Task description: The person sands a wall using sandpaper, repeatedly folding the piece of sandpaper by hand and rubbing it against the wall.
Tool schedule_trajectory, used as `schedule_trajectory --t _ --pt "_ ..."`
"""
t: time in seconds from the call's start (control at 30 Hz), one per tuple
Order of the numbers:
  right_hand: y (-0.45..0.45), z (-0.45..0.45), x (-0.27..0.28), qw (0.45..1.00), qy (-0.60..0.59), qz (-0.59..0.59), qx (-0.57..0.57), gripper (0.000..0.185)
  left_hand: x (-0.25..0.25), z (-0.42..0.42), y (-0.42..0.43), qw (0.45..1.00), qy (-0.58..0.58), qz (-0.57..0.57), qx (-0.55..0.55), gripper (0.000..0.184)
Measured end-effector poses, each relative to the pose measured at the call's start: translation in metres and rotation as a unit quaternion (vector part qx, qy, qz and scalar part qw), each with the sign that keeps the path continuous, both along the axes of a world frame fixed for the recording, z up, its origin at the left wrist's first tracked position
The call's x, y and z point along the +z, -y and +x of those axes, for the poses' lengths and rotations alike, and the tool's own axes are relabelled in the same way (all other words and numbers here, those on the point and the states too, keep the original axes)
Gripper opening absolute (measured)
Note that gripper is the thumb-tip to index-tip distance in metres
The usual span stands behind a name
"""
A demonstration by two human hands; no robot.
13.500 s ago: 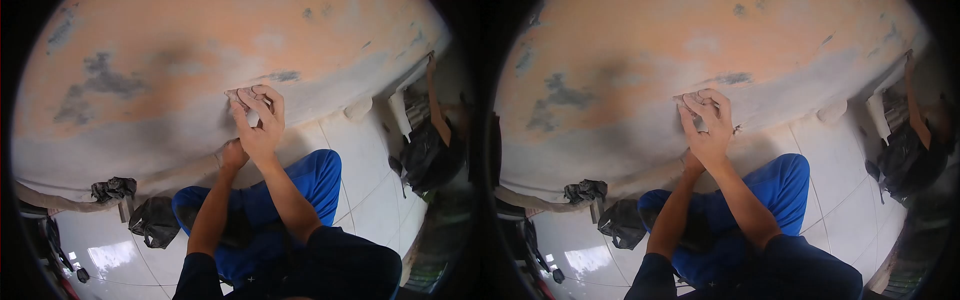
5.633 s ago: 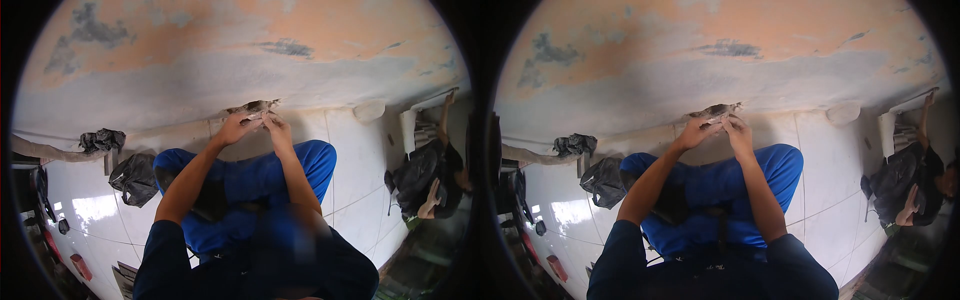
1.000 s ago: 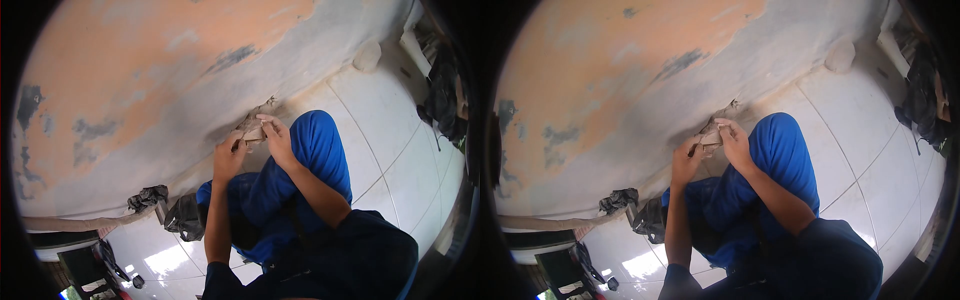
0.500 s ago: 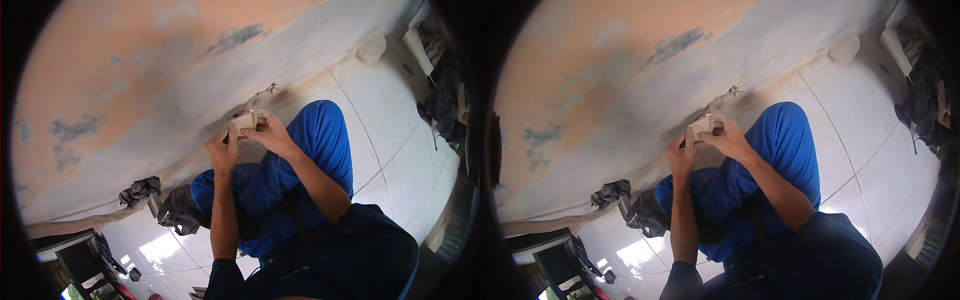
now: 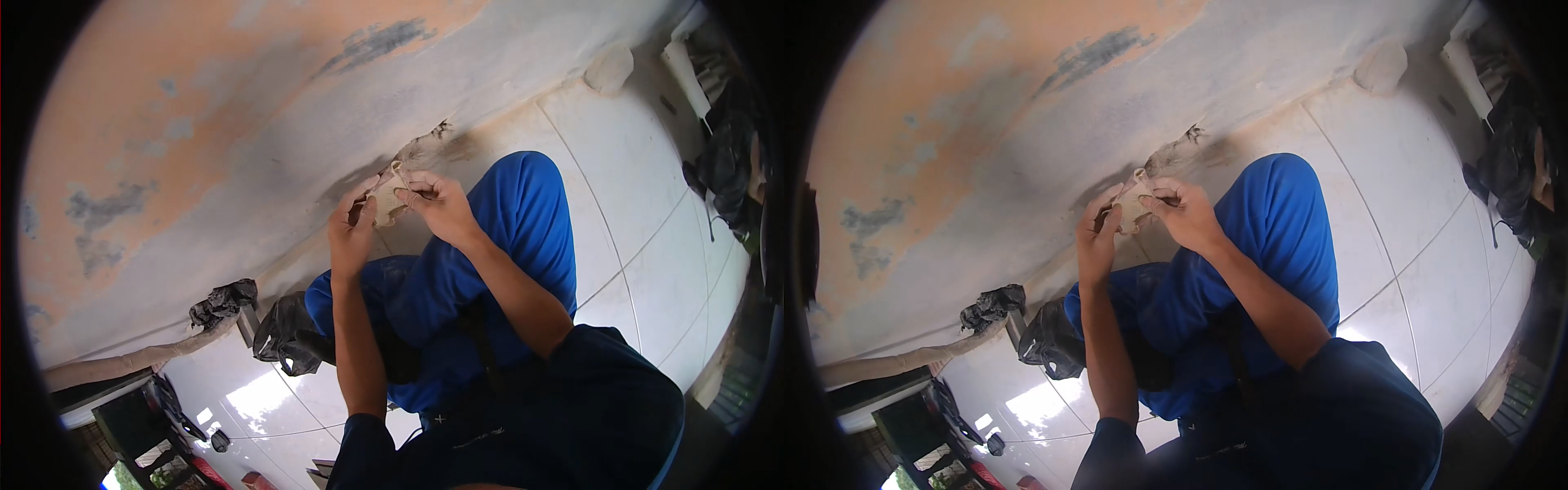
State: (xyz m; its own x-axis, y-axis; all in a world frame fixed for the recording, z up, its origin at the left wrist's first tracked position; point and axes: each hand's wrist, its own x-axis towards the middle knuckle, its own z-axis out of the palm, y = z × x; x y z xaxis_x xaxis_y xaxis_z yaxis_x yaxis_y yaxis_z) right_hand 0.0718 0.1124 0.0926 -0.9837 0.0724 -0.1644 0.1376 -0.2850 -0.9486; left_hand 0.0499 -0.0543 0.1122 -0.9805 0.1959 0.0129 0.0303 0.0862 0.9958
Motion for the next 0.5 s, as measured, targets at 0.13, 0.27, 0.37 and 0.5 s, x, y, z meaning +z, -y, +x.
schedule_trajectory --t 0.13,0.27,0.37,0.5 --pt "-0.002 0.000 -0.005 0.999 -0.024 -0.023 -0.009 0.028 -0.007 -0.001 0.005 0.999 0.001 -0.034 0.000 0.025" --pt "-0.001 0.001 0.004 0.999 -0.022 -0.034 -0.018 0.025 0.000 0.000 0.004 0.998 0.061 -0.028 0.022 0.024" --pt "0.000 -0.001 -0.007 0.995 -0.055 -0.080 -0.015 0.024 0.000 -0.001 0.004 0.991 0.109 0.071 0.026 0.024" --pt "-0.002 0.000 0.002 0.997 -0.043 -0.058 0.001 0.021 0.005 -0.001 -0.003 0.970 0.149 0.185 0.043 0.024"
